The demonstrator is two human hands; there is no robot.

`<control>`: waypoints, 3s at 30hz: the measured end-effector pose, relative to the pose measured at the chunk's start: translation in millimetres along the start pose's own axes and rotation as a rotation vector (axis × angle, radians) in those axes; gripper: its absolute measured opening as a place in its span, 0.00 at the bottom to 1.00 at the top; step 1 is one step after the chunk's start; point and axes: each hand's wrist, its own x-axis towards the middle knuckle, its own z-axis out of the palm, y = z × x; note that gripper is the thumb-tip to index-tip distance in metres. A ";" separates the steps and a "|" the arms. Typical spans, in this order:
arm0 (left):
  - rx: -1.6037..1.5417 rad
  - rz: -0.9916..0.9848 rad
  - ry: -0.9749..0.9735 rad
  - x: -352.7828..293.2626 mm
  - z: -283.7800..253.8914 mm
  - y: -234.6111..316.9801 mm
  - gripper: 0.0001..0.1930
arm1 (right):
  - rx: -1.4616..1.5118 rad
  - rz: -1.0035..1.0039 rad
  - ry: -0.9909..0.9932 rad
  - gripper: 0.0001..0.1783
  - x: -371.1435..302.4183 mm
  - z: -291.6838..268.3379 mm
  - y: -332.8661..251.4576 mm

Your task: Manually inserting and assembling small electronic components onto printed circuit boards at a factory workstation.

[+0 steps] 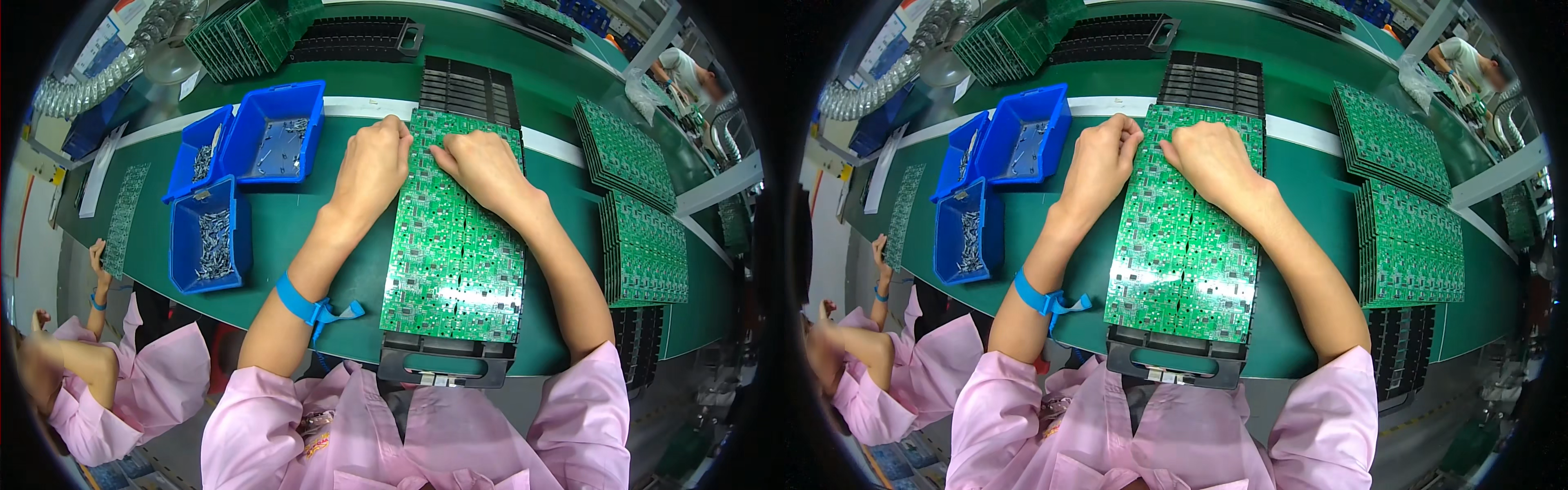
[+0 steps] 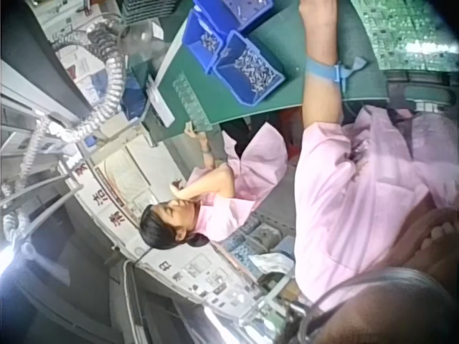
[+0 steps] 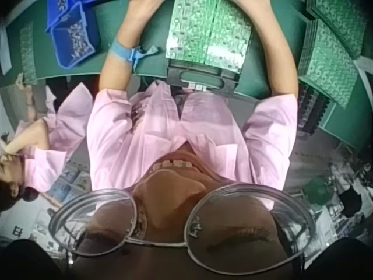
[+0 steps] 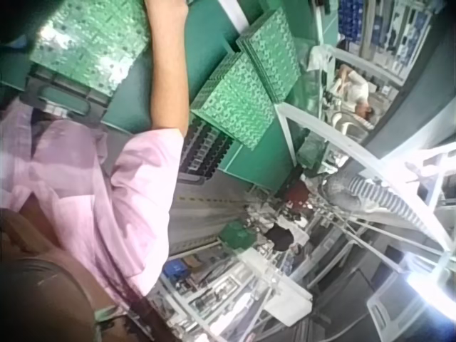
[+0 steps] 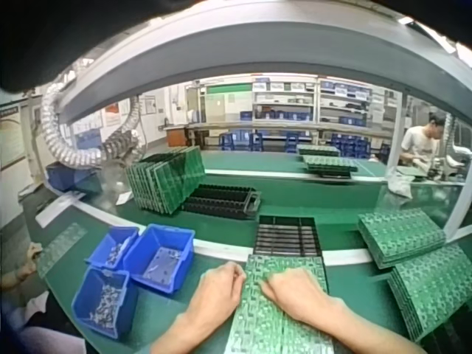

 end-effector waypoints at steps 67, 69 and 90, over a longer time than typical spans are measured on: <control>-0.254 0.306 0.059 3.3 -22.8 36.6 0.09 | 2.569 0.698 -0.205 0.08 -13.1 -19.7 15.2; -0.227 0.367 0.036 3.0 -21.4 37.0 0.09 | 2.595 0.722 -0.217 0.07 -12.5 -16.2 15.0; -0.351 0.335 -0.308 25.5 2.6 45.6 0.06 | 2.998 0.431 -0.420 0.10 -11.8 6.7 40.8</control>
